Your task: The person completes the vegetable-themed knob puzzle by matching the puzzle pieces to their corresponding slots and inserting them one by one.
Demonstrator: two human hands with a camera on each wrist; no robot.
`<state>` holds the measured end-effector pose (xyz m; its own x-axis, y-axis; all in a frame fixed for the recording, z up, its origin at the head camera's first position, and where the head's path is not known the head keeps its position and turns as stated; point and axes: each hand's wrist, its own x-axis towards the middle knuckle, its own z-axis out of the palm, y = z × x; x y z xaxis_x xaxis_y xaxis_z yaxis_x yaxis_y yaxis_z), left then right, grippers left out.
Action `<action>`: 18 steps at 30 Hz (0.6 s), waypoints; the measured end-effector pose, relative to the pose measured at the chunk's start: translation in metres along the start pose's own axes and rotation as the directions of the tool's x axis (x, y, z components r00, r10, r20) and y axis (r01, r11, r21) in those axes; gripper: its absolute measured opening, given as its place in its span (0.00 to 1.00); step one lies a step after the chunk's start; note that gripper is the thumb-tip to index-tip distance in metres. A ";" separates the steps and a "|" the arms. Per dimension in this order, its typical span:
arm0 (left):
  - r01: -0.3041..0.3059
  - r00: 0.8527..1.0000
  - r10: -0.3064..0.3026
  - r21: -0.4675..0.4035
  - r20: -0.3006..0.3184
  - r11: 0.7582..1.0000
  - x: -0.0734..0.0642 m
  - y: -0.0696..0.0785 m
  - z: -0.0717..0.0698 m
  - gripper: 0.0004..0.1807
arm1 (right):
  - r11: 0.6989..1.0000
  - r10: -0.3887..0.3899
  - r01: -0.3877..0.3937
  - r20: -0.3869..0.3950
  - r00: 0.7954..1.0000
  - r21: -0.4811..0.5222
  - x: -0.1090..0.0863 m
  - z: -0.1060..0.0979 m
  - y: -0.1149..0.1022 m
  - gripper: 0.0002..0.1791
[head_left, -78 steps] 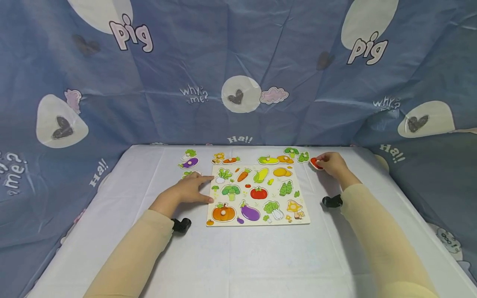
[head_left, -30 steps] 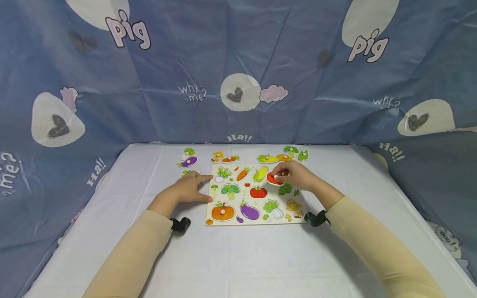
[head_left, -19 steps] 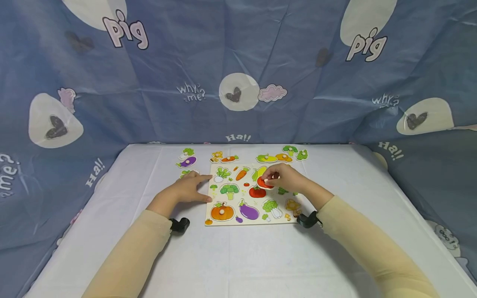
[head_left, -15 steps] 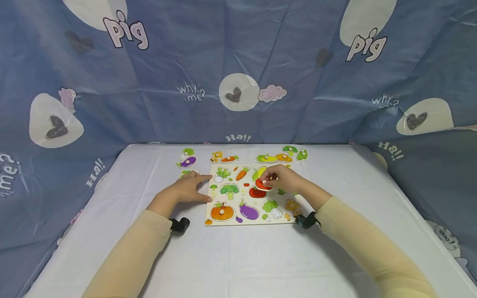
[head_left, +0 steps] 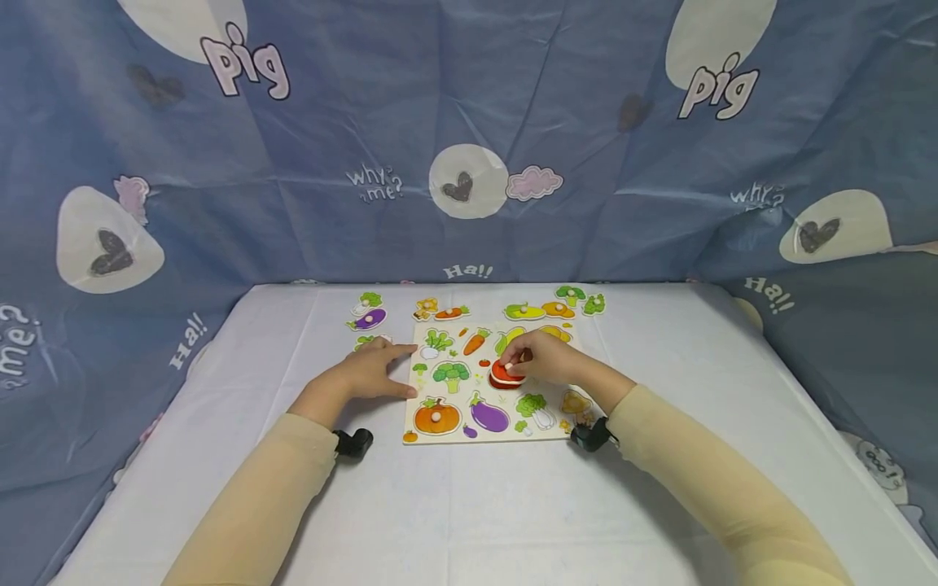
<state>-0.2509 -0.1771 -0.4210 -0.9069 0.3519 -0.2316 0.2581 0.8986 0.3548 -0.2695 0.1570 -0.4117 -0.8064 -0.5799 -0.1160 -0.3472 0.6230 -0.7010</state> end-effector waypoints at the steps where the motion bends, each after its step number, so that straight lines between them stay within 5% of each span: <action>1: 0.001 1.000 -0.001 0.000 0.001 1.000 0.000 0.000 0.000 0.51 | 1.000 0.002 -0.002 0.007 1.000 -0.001 0.001 0.000 0.000 0.04; 18: 0.000 1.000 0.000 0.005 0.002 1.000 0.001 -0.002 0.001 0.51 | 0.999 0.010 -0.006 0.074 0.997 -0.053 0.010 0.005 0.002 0.03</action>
<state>-0.2525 -0.1782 -0.4227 -0.9064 0.3524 -0.2329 0.2599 0.8999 0.3501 -0.2757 0.1498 -0.4174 -0.7719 -0.6113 -0.1747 -0.3675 0.6532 -0.6620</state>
